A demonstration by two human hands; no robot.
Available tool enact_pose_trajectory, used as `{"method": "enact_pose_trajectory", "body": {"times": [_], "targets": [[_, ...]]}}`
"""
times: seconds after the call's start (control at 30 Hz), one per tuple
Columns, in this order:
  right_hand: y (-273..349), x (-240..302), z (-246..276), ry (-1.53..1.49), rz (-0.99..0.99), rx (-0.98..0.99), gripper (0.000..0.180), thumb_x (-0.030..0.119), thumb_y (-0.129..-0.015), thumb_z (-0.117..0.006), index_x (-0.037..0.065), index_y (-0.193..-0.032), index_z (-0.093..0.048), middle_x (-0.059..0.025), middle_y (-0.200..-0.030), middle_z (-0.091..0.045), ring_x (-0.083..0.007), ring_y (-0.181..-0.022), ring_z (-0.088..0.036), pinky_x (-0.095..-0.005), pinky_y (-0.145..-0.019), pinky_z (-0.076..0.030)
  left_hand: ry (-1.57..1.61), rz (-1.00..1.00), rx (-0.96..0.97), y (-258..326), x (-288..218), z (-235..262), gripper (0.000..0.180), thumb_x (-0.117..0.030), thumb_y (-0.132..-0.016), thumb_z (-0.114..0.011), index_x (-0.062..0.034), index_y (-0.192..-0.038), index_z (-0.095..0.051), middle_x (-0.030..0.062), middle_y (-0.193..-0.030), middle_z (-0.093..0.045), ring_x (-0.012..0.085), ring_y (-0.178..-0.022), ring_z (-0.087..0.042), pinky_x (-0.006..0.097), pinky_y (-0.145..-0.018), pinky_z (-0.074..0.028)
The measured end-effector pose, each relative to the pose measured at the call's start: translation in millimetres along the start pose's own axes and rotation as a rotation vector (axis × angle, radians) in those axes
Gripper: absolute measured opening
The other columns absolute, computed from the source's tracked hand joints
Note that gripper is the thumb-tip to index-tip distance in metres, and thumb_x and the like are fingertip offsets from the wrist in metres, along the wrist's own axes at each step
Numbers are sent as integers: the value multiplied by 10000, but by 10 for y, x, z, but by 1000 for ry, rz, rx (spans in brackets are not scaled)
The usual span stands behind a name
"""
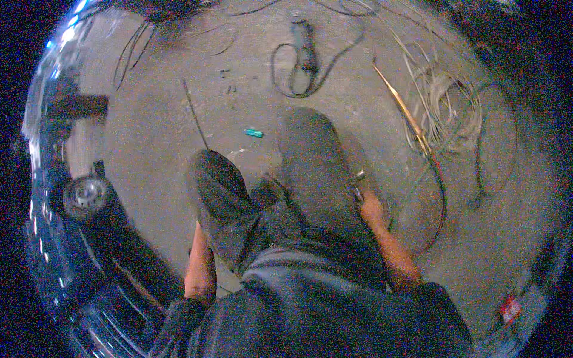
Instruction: The person sits on the floor and uses a welding torch to heat a metal rod. They hold the rod in one hand and the torch in the other, applying the flame to the rod's surface.
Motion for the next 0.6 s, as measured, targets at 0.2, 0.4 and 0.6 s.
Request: {"method": "enact_pose_trajectory", "body": {"times": [0.2, 0.4, 0.6], "targets": [[-1240, -289, 63, 26, -75, 10, 360, 284, -980, -530, 100, -1260, -661, -256, -1139, -702, -467, -1036, -671, -576, -871, -516, 149, 9, -28, 330, 298, 46, 522, -405, -954, -578, -54, -1340, -588, 203, -1201, -714, 370, -1107, -672, 458, -952, -540], [-1769, 186, 320, -407, 210, 74, 459, 326, -928, -648, 65, -1306, -640, -251, -1140, -708, -452, -1078, -665, -525, -935, -520, -87, -60, 103, -73, 1827, -678, 572, -455, -975, -559, -66, -1395, -564, 201, -1216, -711, 362, -1122, -666, 454, -962, -536], [-1741, -793, 1520, 362, 275, -566, 568, 219, -825, -719, 31, -1341, -574, -266, -1217, -654, -435, -1151, -621, -493, -981, -503, -470, -369, 248, 355, 2443, -1280, 621, -504, -995, -540, -79, -1449, -539, 198, -1231, -708, 354, -1138, -660, 450, -972, -533]]}}
Point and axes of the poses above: each hand's wrist, its own y-axis away from the middle knuckle, its own z-axis out of the back of the hand, x = y × z, the point moved 9 cm from there along -y, towards the middle knuckle
